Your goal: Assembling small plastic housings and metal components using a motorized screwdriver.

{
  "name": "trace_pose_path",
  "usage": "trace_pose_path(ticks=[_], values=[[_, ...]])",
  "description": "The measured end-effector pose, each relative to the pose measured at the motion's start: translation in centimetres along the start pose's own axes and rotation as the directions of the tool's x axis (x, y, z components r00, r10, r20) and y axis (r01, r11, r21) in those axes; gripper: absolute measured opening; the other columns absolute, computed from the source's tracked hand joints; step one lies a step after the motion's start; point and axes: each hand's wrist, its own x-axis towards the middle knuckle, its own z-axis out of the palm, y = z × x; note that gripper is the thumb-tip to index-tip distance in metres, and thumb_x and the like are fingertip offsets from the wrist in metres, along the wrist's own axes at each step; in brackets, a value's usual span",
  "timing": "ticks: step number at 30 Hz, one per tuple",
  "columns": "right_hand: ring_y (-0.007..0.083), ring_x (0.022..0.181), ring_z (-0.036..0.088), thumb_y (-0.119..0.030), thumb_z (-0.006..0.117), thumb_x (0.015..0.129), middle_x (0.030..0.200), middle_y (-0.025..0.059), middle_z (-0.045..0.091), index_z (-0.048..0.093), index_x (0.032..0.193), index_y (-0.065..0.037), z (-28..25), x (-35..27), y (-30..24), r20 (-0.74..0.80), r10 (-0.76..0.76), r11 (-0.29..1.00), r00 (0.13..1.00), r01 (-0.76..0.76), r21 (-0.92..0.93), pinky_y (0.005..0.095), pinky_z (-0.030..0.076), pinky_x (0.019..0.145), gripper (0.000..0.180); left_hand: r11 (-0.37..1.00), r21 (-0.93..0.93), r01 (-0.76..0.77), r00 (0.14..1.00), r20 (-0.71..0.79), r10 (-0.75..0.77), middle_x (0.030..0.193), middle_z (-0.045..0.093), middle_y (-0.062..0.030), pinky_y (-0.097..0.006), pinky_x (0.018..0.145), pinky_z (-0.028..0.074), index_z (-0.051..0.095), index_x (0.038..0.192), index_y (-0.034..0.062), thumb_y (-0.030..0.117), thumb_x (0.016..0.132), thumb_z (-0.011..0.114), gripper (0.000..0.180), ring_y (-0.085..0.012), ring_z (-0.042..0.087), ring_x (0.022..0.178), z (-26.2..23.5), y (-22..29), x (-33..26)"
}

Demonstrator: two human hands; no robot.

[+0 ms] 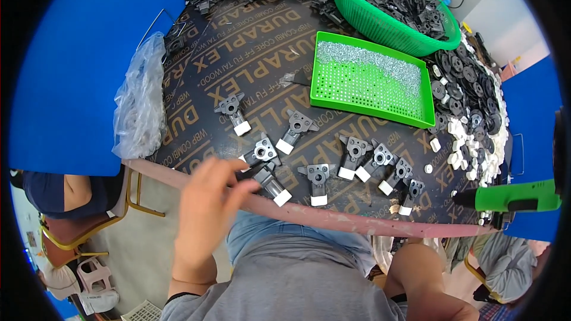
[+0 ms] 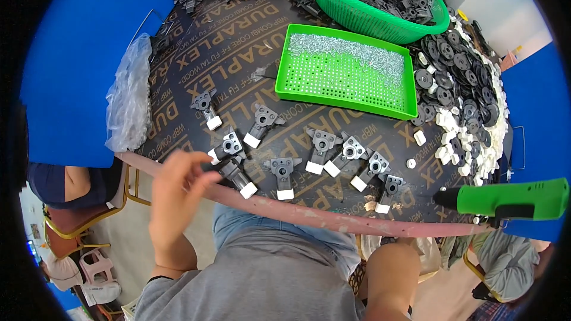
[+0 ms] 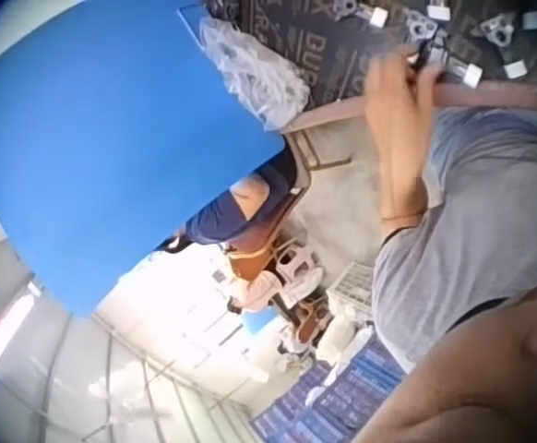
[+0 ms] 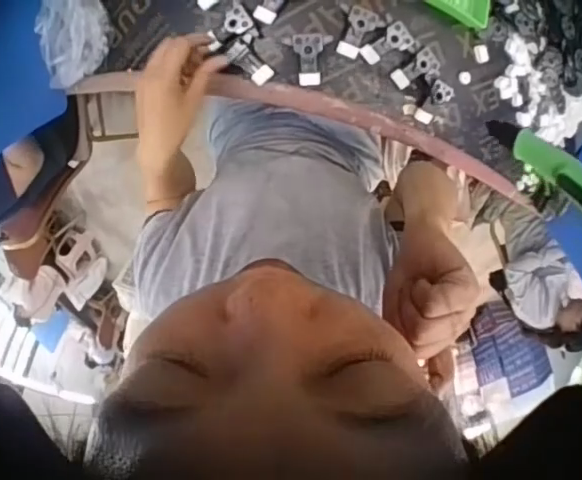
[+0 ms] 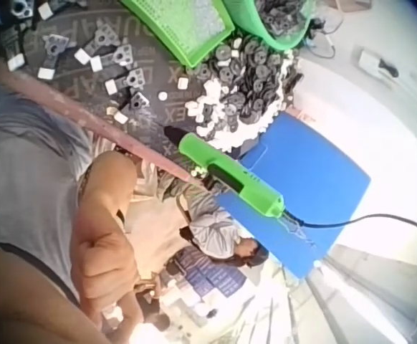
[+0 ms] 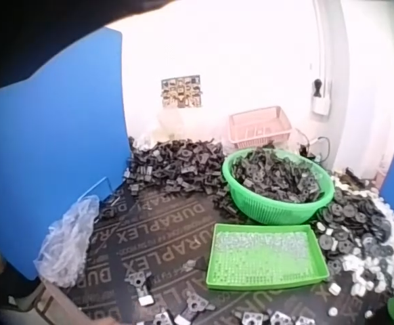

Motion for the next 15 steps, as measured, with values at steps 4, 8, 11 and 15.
trace_pose_path(ticks=[4, 8, 11, 15], values=[[0.0007, 0.039, 0.025, -0.010, 0.047, 0.099, 0.049, -0.0093, 0.030, 0.047, 0.089, -0.010, 1.9, 0.9, 3.2, -0.184, -0.882, 0.328, 0.434, 0.286, -0.900, 0.0197, 0.020, 0.040, 0.011, 0.999, 0.039, 0.035, 0.989, 0.144, -0.040, 0.083, 0.054, -0.0092, -0.038, 0.065, 0.047, 0.061, 0.109, 0.0078, 0.028, 0.079, 0.076, 0.039, -0.0275, 0.056, 0.078, 2.3, 2.2, -2.1], [0.0006, 0.039, 0.024, -0.008, 0.047, 0.099, 0.050, -0.0097, 0.030, 0.049, 0.088, -0.008, 1.4, 1.2, 3.6, -0.155, -0.929, 0.293, 0.337, 0.412, -0.863, 0.0192, 0.019, 0.040, 0.011, 0.991, 0.129, -0.043, 0.990, 0.138, 0.025, 0.091, 0.052, -0.0110, -0.040, 0.067, 0.046, 0.059, 0.104, 0.0087, 0.030, 0.080, 0.076, 0.037, -0.0300, 0.053, 0.084, 3.9, 2.1, -2.3], [0.0027, 0.043, 0.033, -0.009, 0.051, 0.097, 0.054, -0.0050, 0.038, 0.048, 0.080, -0.009, -1.3, -1.7, 0.1, 0.183, -0.226, 0.963, 0.957, 0.248, -0.105, 0.0216, 0.024, 0.042, 0.016, 0.990, 0.130, -0.055, 0.990, 0.137, 0.037, 0.095, 0.051, -0.0124, -0.042, 0.068, 0.046, 0.058, 0.101, 0.0074, 0.025, 0.082, 0.074, 0.031, -0.0321, 0.052, 0.085, 4.7, 1.9, -2.3], [0.0152, 0.055, 0.048, -0.007, 0.067, 0.082, 0.068, 0.0035, 0.054, 0.057, 0.081, -0.005, -4.0, -10.3, -1.8, -0.027, -0.031, 0.908, 0.999, 0.017, -0.419, 0.0329, 0.039, 0.052, 0.011, 0.995, 0.058, -0.078, 0.995, 0.067, 0.074, 0.094, 0.053, -0.0129, -0.043, 0.071, 0.046, 0.056, 0.099, 0.0050, 0.016, 0.084, 0.072, 0.025, -0.0333, 0.053, 0.087, 3.9, 1.3, -3.0]])
